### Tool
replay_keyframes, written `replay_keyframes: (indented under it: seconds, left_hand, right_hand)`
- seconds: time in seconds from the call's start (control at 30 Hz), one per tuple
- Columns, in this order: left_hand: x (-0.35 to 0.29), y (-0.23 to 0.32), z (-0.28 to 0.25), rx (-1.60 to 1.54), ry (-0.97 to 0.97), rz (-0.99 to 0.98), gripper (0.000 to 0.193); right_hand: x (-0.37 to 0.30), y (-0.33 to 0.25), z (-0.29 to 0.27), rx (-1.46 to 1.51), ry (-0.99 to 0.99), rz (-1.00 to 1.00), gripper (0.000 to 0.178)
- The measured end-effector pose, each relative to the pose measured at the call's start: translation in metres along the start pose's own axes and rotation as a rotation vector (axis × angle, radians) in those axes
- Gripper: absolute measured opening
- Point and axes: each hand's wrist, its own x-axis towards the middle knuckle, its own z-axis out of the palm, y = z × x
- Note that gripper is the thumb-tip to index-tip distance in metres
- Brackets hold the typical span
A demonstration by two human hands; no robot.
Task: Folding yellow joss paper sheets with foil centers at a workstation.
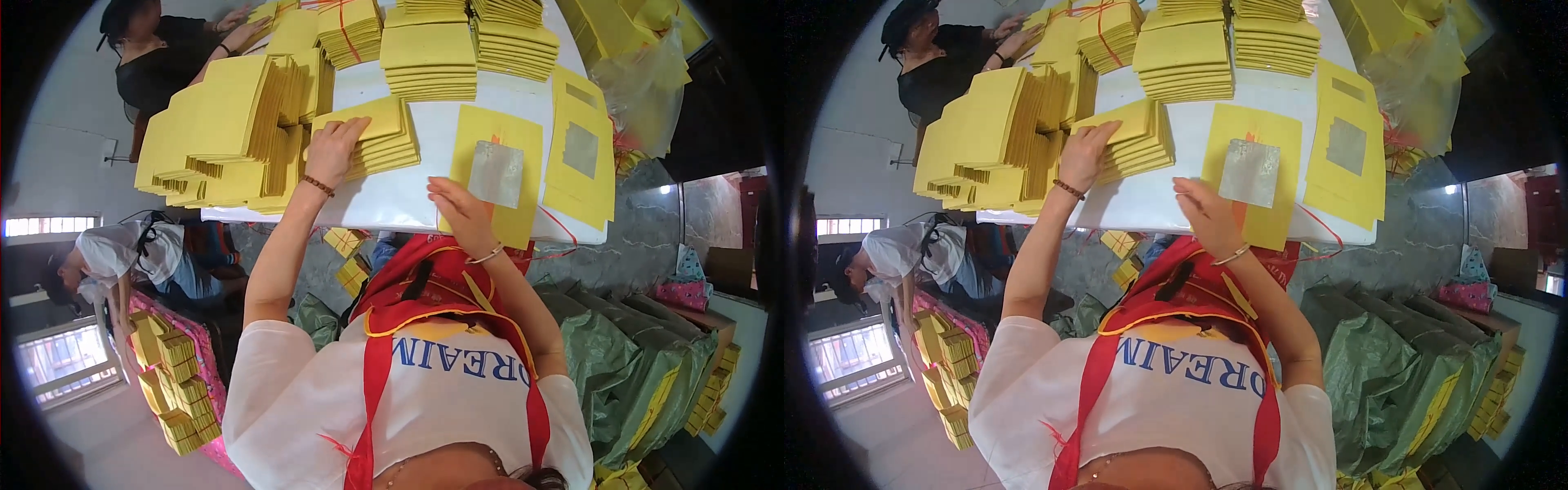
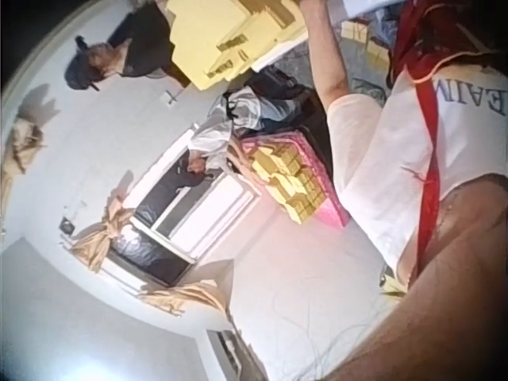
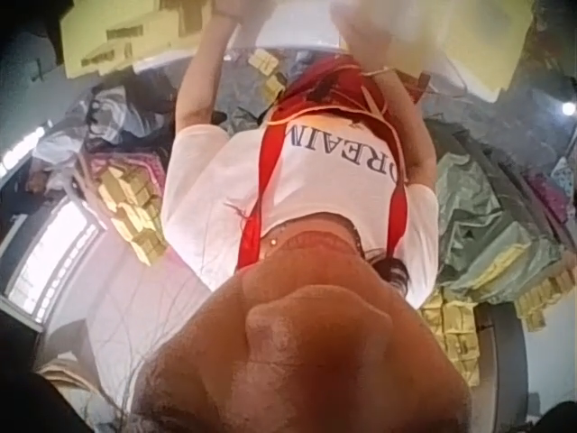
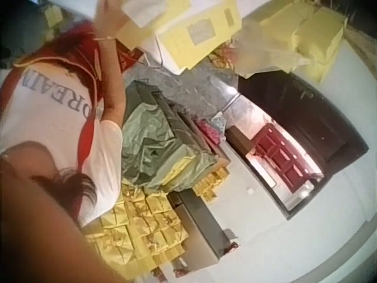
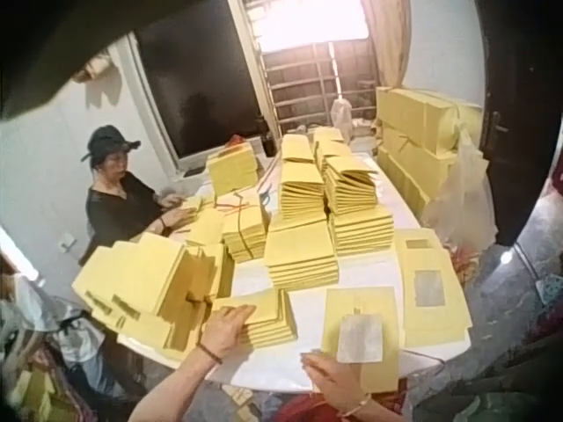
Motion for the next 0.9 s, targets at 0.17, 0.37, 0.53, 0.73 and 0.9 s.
replay_keyframes:
  seconds: [0.17, 0.37, 0.53, 0.73, 0.9]
  left_hand:
    - [-0.011, 0.009, 0.005, -0.142, -0.035, 0.000, 0.057]
    - [-0.024, 0.021, 0.027, 0.056, 0.005, 0.038, 0.086]
    - [-0.020, 0.016, 0.030, 0.102, -0.046, 0.064, 0.088]
    - [-0.004, 0.004, 0.024, 0.134, -0.089, 0.191, 0.083]
    - [0.006, -0.009, 0.026, 0.214, -0.108, 0.194, 0.087]
  right_hand:
    - [0.000, 0.002, 0.010, -0.114, -0.206, 0.133, 0.031]
    - [0.011, 0.017, 0.018, 0.036, -0.089, 0.134, 0.046]
    - [0.025, 0.025, 0.043, 0.045, -0.040, 0.148, 0.053]
    - [0.005, 0.023, 0.023, 0.079, -0.115, 0.233, 0.051]
    - [-0.007, 0.028, 0.002, 0.060, -0.067, 0.237, 0.047]
